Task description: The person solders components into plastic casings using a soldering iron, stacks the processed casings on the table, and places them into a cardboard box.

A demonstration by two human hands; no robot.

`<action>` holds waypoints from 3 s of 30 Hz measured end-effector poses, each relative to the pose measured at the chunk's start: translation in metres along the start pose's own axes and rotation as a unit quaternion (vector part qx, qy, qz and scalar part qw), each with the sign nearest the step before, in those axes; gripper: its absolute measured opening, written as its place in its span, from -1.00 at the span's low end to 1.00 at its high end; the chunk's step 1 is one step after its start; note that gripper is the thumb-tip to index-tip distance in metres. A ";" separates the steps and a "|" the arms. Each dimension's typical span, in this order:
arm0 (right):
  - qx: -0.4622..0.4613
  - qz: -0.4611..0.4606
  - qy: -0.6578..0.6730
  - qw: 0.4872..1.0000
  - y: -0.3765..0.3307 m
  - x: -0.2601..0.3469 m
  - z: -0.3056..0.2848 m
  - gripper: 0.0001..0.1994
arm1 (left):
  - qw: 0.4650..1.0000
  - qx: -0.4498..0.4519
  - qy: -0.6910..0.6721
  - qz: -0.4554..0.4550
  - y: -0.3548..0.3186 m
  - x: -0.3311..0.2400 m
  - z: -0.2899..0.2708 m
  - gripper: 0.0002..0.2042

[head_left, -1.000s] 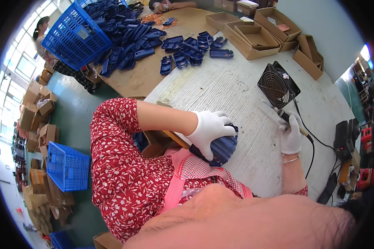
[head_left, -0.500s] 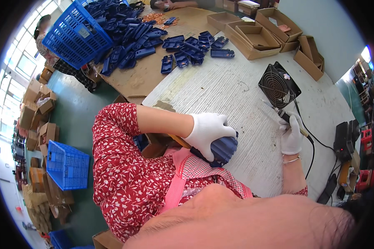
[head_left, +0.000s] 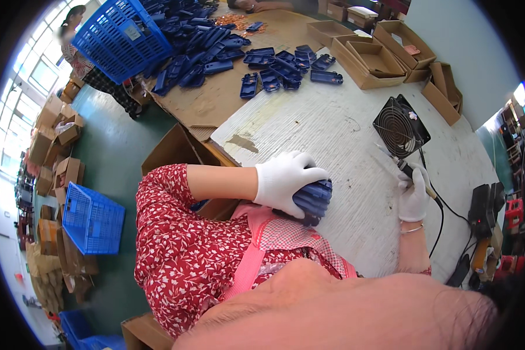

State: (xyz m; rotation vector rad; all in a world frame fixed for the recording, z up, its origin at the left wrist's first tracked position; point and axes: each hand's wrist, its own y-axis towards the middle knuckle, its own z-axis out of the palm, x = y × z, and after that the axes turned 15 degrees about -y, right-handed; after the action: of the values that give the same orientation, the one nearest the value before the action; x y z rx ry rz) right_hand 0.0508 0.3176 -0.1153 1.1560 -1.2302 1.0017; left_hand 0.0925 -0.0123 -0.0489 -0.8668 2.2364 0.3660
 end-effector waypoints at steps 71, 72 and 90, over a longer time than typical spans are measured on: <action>0.005 0.068 0.117 0.991 -0.002 0.012 -0.003 -0.83 | 0.627 0.335 -0.588 0.386 0.120 -0.085 -0.028 -0.86; 0.001 0.056 0.098 0.994 -0.002 0.012 -0.003 -0.83 | 0.617 0.344 -0.592 0.389 0.124 -0.082 -0.027 -0.86; 0.000 0.125 0.080 0.989 -0.002 0.019 -0.001 -0.80 | 0.791 0.051 -0.492 0.362 0.135 -0.074 -0.004 -0.53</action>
State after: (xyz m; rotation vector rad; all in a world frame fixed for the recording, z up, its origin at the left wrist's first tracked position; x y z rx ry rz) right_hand 0.0546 0.3174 -0.0964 0.9167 -1.2653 1.2560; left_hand 0.0384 0.1207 0.0072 0.3049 1.4411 0.8090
